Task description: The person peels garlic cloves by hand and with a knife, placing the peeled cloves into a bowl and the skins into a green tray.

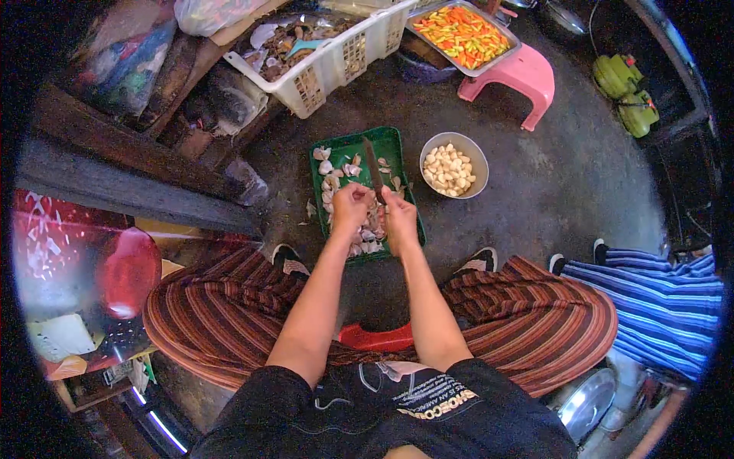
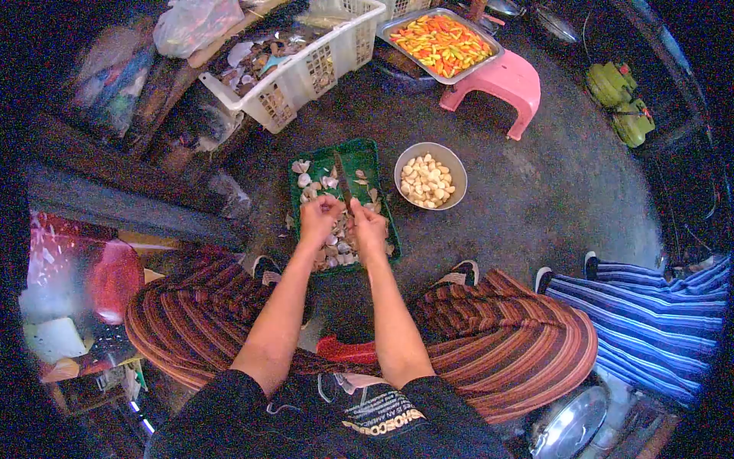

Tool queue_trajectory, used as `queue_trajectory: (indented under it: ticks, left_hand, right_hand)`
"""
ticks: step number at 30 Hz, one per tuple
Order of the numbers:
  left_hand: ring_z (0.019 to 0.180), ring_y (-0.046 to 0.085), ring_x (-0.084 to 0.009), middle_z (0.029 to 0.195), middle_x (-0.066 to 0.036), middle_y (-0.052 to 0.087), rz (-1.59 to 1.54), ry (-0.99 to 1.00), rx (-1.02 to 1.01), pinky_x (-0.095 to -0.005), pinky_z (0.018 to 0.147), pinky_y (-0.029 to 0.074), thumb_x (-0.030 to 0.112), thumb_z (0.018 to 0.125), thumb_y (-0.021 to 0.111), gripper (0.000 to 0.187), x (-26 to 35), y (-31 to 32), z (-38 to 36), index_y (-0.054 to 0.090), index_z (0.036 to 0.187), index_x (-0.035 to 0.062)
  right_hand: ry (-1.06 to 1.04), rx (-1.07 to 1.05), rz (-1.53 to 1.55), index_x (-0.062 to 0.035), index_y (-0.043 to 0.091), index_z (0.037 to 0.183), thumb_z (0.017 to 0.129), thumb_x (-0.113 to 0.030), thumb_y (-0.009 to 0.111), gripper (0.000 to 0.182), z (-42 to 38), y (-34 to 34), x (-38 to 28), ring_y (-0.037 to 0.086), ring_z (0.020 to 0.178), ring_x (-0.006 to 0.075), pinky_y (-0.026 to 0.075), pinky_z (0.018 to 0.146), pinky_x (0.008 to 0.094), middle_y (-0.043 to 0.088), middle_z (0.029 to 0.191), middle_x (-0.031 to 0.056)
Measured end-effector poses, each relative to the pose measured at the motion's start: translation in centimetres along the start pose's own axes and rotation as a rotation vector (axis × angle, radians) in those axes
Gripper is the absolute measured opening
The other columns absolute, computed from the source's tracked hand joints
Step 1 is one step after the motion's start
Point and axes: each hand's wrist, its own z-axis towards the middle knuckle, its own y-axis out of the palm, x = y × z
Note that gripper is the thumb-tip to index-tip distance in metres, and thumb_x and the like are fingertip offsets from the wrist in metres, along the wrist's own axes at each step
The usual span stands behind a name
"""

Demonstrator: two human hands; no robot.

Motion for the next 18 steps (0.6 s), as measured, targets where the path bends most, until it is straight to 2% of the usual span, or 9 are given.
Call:
queue_trajectory:
  ticks: [2, 3, 4, 5, 6, 7, 9, 13, 18]
  left_hand:
    - [0.066, 0.059, -0.0119, 0.078, -0.006, 0.065, -0.398, -0.097, -0.34, -0.0274, 0.065, 0.049, 0.004, 0.081, 0.062, 0.01, -2.4, -0.9, 1.7, 0.064, 0.089, -0.0004]
    - [0.069, 0.059, -0.01, 0.08, -0.004, 0.064, -0.411, -0.123, -0.423, -0.0263, 0.069, 0.048, 0.001, 0.085, 0.057, 0.011, -2.1, -1.5, 2.0, 0.064, 0.093, -0.0004]
    - [0.069, 0.059, -0.01, 0.08, -0.004, 0.064, -0.411, -0.122, -0.424, -0.0263, 0.069, 0.048, 0.001, 0.085, 0.057, 0.011, -1.6, -1.6, 2.0, 0.064, 0.093, -0.0004]
    - [0.069, 0.06, -0.0144, 0.077, -0.007, 0.064, -0.313, -0.024, -0.398, -0.0282, 0.068, 0.049, 0.001, 0.083, 0.057, 0.009, -1.2, -1.7, 2.1, 0.063, 0.09, -0.0007]
    - [0.07, 0.062, -0.0187, 0.074, -0.009, 0.064, -0.217, 0.072, -0.371, -0.0301, 0.067, 0.049, 0.0, 0.081, 0.058, 0.007, -0.7, -1.6, 2.0, 0.062, 0.086, -0.0011]
    - [0.07, 0.062, -0.0187, 0.074, -0.009, 0.064, -0.219, 0.07, -0.371, -0.0301, 0.067, 0.049, 0.0, 0.081, 0.058, 0.007, 0.2, -1.6, 1.6, 0.062, 0.086, -0.0011]
    - [0.078, 0.06, -0.03, 0.075, -0.014, 0.062, 0.32, 0.461, -0.261, -0.0384, 0.071, 0.049, 0.002, 0.079, 0.056, 0.005, 1.7, -1.4, 0.6, 0.058, 0.083, 0.0]
    - [0.084, 0.056, -0.0368, 0.077, -0.018, 0.059, 0.454, 0.558, -0.15, -0.0456, 0.074, 0.046, 0.005, 0.077, 0.056, 0.005, 1.0, -0.2, 0.0, 0.055, 0.081, 0.0012]
    - [0.083, 0.057, -0.0365, 0.081, -0.017, 0.061, 0.373, 0.566, -0.277, -0.0447, 0.074, 0.046, 0.008, 0.078, 0.057, 0.01, 0.4, -0.7, -0.1, 0.057, 0.086, 0.0014]
  right_hand:
    - [0.065, -0.087, 0.091, -0.0073, 0.063, 0.083, 0.083, -0.038, 0.066, 0.031, -0.3, -0.8, -1.7, 0.047, 0.046, 0.0083, 0.038, 0.045, 0.0219, 0.053, 0.058, -0.0011]
    - [0.131, -0.15, 0.135, -0.0064, 0.062, 0.084, 0.083, -0.038, 0.066, 0.031, -0.3, -1.1, -2.2, 0.047, 0.047, 0.009, 0.039, 0.045, 0.0223, 0.053, 0.059, -0.0003]
    - [0.197, -0.212, 0.18, -0.0054, 0.062, 0.084, 0.083, -0.037, 0.066, 0.032, -0.3, -1.4, -2.5, 0.048, 0.048, 0.0096, 0.039, 0.045, 0.0228, 0.054, 0.06, 0.0006]
    - [0.23, -0.204, 0.19, -0.0058, 0.062, 0.085, 0.084, -0.037, 0.065, 0.031, -0.1, -1.5, -2.5, 0.048, 0.049, 0.0103, 0.04, 0.045, 0.0235, 0.054, 0.061, 0.0014]
    - [0.23, -0.204, 0.188, -0.0058, 0.062, 0.085, 0.084, -0.037, 0.065, 0.031, 0.2, -1.5, -2.2, 0.048, 0.049, 0.0103, 0.04, 0.045, 0.0235, 0.054, 0.061, 0.0014]
    - [0.186, -0.149, 0.127, -0.0058, 0.062, 0.085, 0.084, -0.036, 0.065, 0.031, 0.5, -1.5, -1.7, 0.048, 0.048, 0.0098, 0.04, 0.045, 0.0232, 0.054, 0.061, 0.0011]
    - [0.142, -0.092, 0.064, -0.0058, 0.063, 0.085, 0.084, -0.036, 0.065, 0.03, 0.3, -1.3, -1.6, 0.048, 0.048, 0.0093, 0.04, 0.045, 0.0228, 0.054, 0.06, 0.0008]
    - [0.045, -0.032, -0.021, -0.0068, 0.065, 0.081, 0.084, -0.038, 0.065, 0.031, -0.7, -0.7, -2.8, 0.046, 0.045, 0.0059, 0.035, 0.042, 0.0198, 0.054, 0.057, -0.0007]
    - [0.075, -0.063, 0.052, -0.0067, 0.065, 0.082, 0.084, -0.038, 0.065, 0.031, -0.2, -1.5, -2.3, 0.046, 0.045, 0.0062, 0.035, 0.041, 0.0201, 0.055, 0.058, -0.0012]
